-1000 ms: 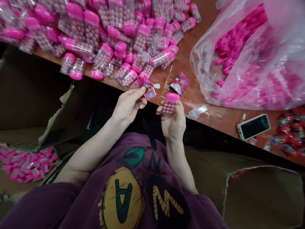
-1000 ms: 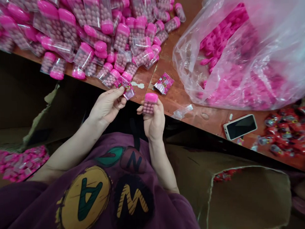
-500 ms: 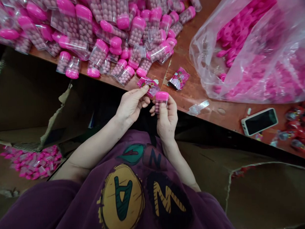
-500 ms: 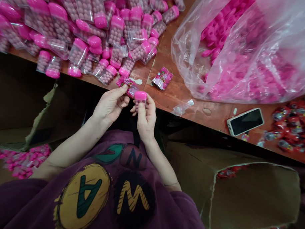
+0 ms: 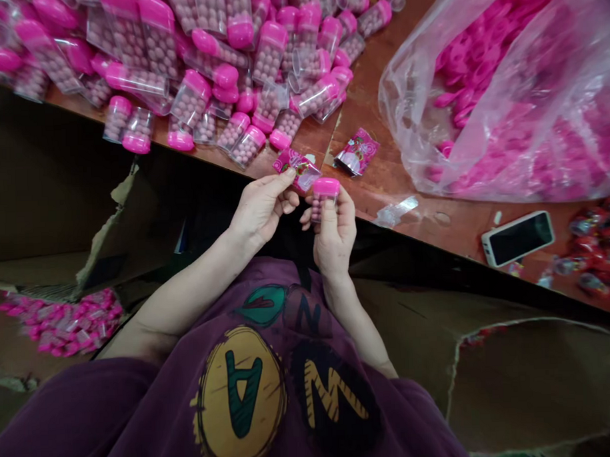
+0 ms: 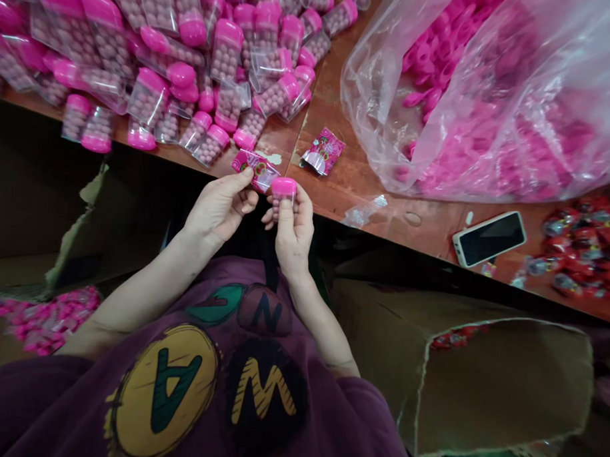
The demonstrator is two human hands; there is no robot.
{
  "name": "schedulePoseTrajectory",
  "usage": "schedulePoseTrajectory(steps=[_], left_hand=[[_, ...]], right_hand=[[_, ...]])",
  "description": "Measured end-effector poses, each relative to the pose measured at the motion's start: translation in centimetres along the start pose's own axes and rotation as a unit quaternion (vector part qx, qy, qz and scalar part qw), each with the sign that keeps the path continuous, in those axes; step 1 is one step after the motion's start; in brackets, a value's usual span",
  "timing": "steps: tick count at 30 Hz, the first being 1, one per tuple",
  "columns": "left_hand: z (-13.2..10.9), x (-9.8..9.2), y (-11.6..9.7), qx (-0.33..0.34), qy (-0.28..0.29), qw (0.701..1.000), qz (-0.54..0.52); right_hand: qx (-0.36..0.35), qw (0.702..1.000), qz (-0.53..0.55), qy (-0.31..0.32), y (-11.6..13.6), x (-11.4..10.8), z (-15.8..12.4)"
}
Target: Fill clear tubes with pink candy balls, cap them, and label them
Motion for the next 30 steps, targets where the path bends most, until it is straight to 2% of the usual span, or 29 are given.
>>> schedulePoseTrajectory(steps=[10, 17, 21, 27, 30], left_hand=[[-0.1, 0.1, -0.3, -0.013, 0.019, 0.999, 0.022], [-0.3, 0.5, 0.2, -0.031, 0.061, 0.996, 0.049], [-0.4, 0.4, 0.8, -0.052, 0.077, 0.994, 0.05], [-0.5, 0.5, 0.8, -0.079, 0.114, 0.989, 0.051], [-0.7, 0.5, 0.9, -0.097, 0.14, 0.984, 0.055]], right_hand=[[0.013, 0.997, -0.065, 0.037, 0.1, 0.6, -0.9], [0.032, 0.996, -0.042, 0.076, -0.5, 0.6, -0.7], [0.024, 0.991, -0.073, 0.106, -0.3, 0.7, -0.7], [-0.048, 0.975, -0.192, 0.101, 1.0, 0.0, -0.9], [-0.02, 0.977, -0.175, 0.123, 1.1, -0.3, -0.8]])
Point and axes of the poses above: each hand's wrist, its own z-axis towards the middle knuckle, its own x-axis out of the palm, y = z × x, the point moved 6 cm from there along z, towards the middle knuckle, and after that the axes turned 11 degrees about y, right-handed, at the moved point
